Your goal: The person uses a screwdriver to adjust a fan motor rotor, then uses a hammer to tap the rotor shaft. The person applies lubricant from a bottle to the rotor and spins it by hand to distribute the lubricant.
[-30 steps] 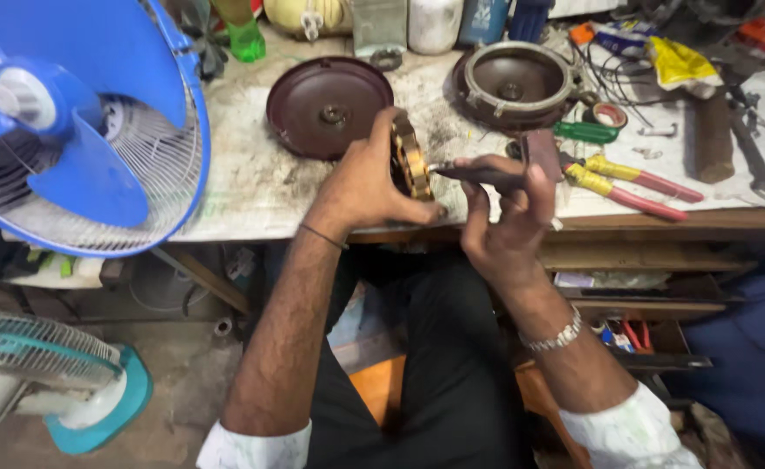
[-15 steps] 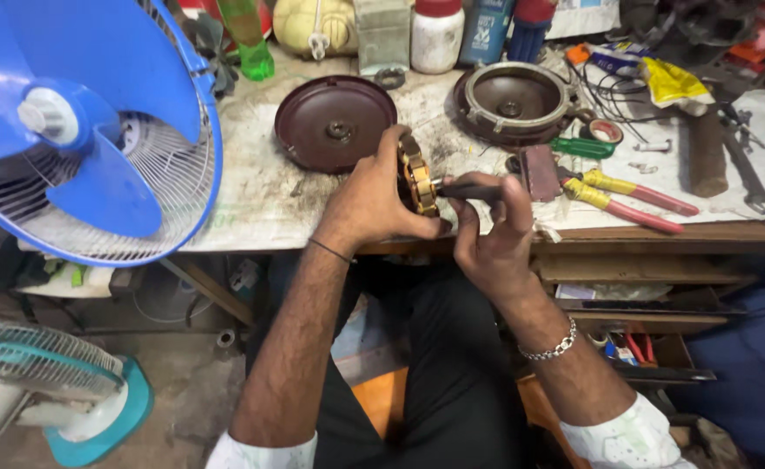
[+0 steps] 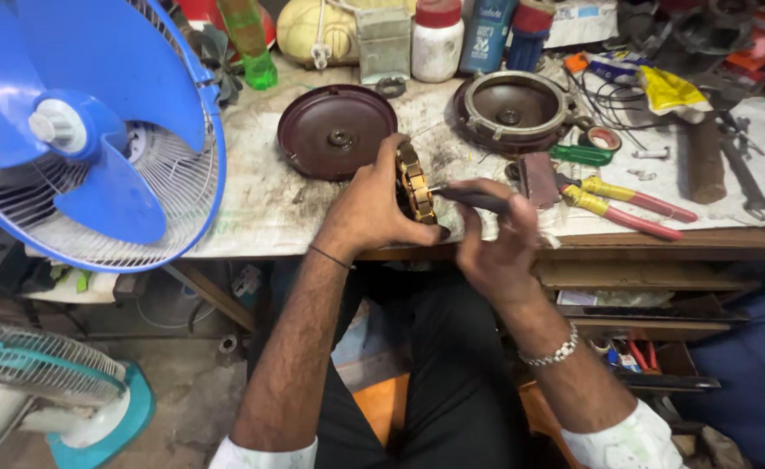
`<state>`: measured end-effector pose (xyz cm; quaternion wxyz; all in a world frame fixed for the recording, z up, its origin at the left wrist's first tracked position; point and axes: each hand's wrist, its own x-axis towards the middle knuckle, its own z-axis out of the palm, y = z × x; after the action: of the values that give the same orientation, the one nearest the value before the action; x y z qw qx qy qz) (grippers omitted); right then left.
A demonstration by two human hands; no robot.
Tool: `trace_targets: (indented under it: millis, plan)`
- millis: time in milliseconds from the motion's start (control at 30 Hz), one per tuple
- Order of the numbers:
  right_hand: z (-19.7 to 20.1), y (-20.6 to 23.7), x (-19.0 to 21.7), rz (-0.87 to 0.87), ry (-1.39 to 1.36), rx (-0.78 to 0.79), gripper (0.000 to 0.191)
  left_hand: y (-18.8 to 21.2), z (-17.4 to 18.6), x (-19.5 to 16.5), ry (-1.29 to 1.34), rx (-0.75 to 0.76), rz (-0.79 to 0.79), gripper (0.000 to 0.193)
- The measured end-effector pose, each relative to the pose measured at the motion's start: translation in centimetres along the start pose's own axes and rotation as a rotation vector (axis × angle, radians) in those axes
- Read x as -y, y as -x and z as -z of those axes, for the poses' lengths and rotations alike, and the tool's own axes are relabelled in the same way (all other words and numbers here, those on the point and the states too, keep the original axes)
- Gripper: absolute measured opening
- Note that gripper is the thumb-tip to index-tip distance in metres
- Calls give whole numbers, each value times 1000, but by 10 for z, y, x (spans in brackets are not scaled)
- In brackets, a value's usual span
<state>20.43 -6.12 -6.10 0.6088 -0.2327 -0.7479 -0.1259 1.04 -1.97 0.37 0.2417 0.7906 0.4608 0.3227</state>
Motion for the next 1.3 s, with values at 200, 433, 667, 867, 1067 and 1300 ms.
trace_targets:
  millis: [200, 433, 667, 867, 1067, 1300]
  plan:
    - [-1, 6, 2, -137, -138, -156, 76, 2, 1, -4, 8, -8, 10, 126]
    - [5, -4, 4, -65, 34, -94, 82, 5, -1, -6, -69, -16, 37, 130]
    - [5, -7, 4, -14, -25, -140, 92, -1, -1, -2, -13, -43, -37, 127]
    - [8, -9, 0, -9, 36, -20, 98, 1, 0, 0, -3, -37, -57, 128]
    - [3, -8, 2, -16, -65, -34, 94, -1, -1, 2, -26, -14, 20, 131]
    - [12, -14, 9, -20, -30, -76, 94, 3, 5, 1, 24, -18, -134, 155]
